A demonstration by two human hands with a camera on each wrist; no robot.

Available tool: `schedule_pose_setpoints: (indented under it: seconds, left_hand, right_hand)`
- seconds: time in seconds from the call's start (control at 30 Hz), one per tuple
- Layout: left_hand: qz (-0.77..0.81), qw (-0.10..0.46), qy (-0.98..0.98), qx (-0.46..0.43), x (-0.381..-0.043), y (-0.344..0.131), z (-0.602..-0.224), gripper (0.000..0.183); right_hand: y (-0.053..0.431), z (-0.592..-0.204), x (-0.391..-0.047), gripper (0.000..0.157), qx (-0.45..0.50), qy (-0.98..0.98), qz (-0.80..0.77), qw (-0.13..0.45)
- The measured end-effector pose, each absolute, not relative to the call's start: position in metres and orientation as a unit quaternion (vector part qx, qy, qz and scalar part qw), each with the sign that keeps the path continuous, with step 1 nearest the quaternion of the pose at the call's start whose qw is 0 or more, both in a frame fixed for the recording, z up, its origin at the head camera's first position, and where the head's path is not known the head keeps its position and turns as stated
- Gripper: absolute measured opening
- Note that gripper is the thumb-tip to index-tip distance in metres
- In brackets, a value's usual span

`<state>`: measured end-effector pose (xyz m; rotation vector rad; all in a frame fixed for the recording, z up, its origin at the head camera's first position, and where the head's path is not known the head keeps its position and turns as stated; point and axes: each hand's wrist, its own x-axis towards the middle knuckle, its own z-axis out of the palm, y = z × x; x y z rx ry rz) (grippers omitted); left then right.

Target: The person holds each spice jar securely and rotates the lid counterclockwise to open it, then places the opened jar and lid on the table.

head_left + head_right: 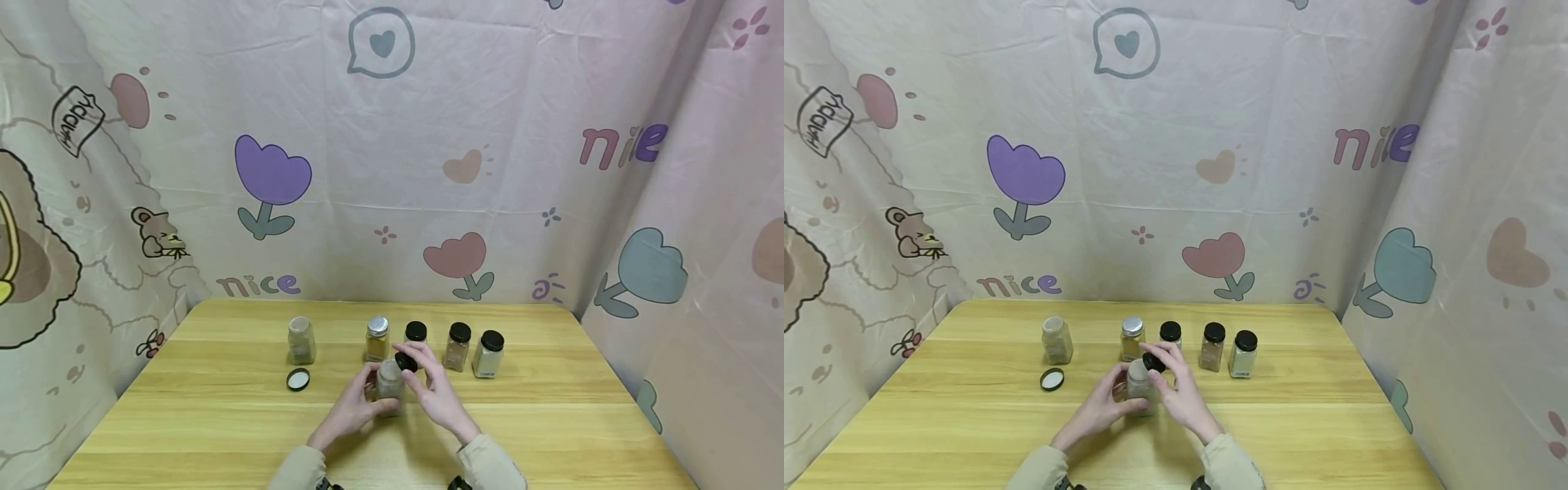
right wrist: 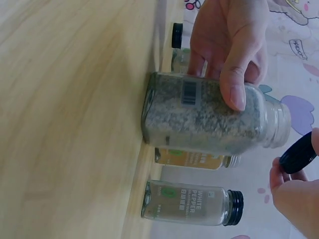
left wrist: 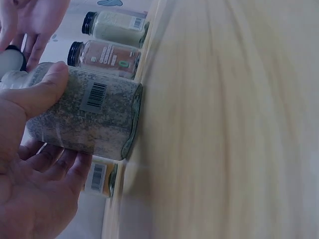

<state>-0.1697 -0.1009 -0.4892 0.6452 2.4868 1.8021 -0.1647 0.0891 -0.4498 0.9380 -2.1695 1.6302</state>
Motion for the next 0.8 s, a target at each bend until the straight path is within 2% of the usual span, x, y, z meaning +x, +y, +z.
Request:
schedule_pose_setpoints:
  seconds: [0.17,0.5,0.8]
  left_hand:
    - [0.573,-0.007,0.798,0.187,-0.170,-0.112,-0.488,0.062]
    - [0.572,-0.030,0.808,0.140,-0.175,-0.132,-0.487,0.064]
    - [0.585,-0.038,0.802,0.115,-0.184,-0.145,-0.486,0.064]
  right_hand:
    - [0.087,-0.450,-0.165,0.038,0.322,-0.759,0.550,0.135]
    - [0.076,-0.450,-0.166,0.031,0.344,-0.714,0.604,0.083]
    - [0.068,-0.451,-0.166,0.031,0.343,-0.701,0.621,0.065]
